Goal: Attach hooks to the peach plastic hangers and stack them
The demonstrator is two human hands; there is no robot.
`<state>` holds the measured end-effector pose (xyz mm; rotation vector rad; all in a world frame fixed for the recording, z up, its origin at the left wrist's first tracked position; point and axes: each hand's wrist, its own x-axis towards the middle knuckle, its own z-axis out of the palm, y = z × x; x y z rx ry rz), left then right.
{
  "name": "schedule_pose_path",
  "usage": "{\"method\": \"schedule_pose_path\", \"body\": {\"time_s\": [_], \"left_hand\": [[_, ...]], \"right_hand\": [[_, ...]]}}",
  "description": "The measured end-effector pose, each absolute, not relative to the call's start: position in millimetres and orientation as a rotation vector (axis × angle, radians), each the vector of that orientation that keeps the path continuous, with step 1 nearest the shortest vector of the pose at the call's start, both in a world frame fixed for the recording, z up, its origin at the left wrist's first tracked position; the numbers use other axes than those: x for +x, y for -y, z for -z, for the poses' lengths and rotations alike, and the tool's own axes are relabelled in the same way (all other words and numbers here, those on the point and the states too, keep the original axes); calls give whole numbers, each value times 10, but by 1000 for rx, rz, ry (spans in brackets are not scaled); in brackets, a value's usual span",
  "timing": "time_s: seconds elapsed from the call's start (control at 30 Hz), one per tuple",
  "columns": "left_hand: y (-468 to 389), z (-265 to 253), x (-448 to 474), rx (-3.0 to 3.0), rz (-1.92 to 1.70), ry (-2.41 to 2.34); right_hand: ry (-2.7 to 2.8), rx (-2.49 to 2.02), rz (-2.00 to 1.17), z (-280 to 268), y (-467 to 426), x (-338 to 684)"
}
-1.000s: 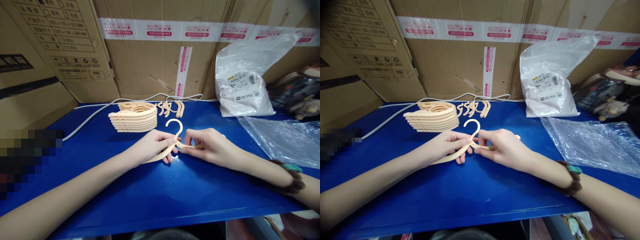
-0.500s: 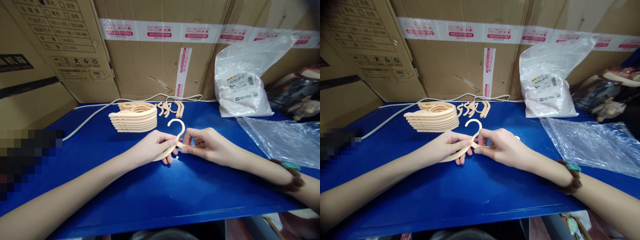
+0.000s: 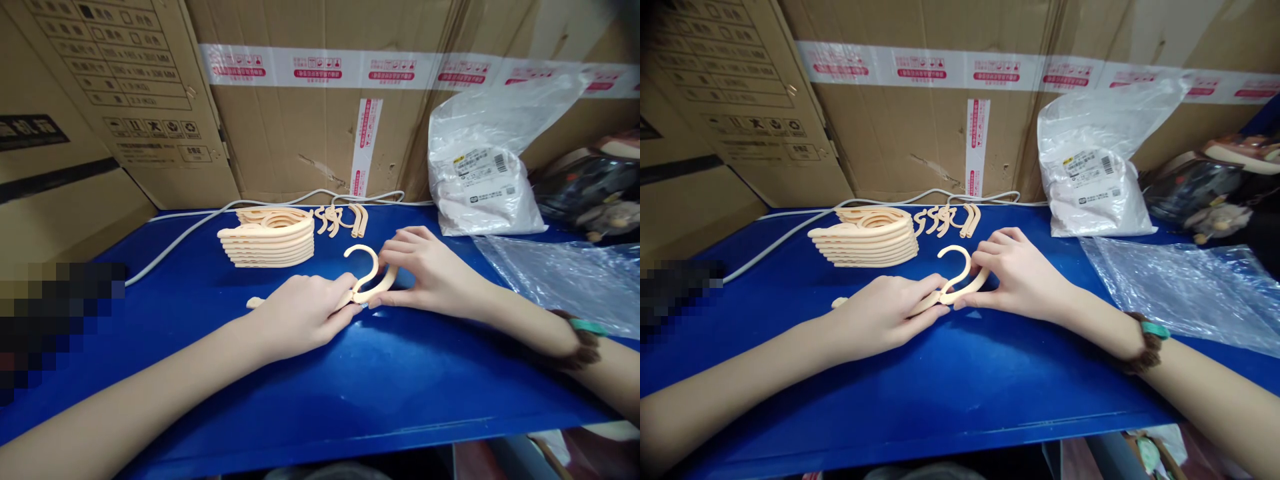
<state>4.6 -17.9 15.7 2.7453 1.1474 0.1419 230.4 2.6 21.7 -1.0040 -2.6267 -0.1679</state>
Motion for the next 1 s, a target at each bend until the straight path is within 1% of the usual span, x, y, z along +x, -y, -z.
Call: {"method": "schedule_pose_path", "body": {"time_s": [0.13,0.37,0.47,0.67,1.0], "left_hand": [[182,-168,55,2836,-49,-1220],[175,-178,89,2845,-6,-1312],[178,-181,95,2841,-1,-1326],[175,-158,83,2816,-65,-1391],[170,-139,68,2815,-79,-1370]], "right_hand": [[2524,-1042,303,-204,-15,2311],[2410,-1044,340,-235,46,2296],[2361,-1043,299,-277,95,2280],[2420,-1137,57,-263,152,2259],[2511,-1078,-15,-182,123,2251]]}}
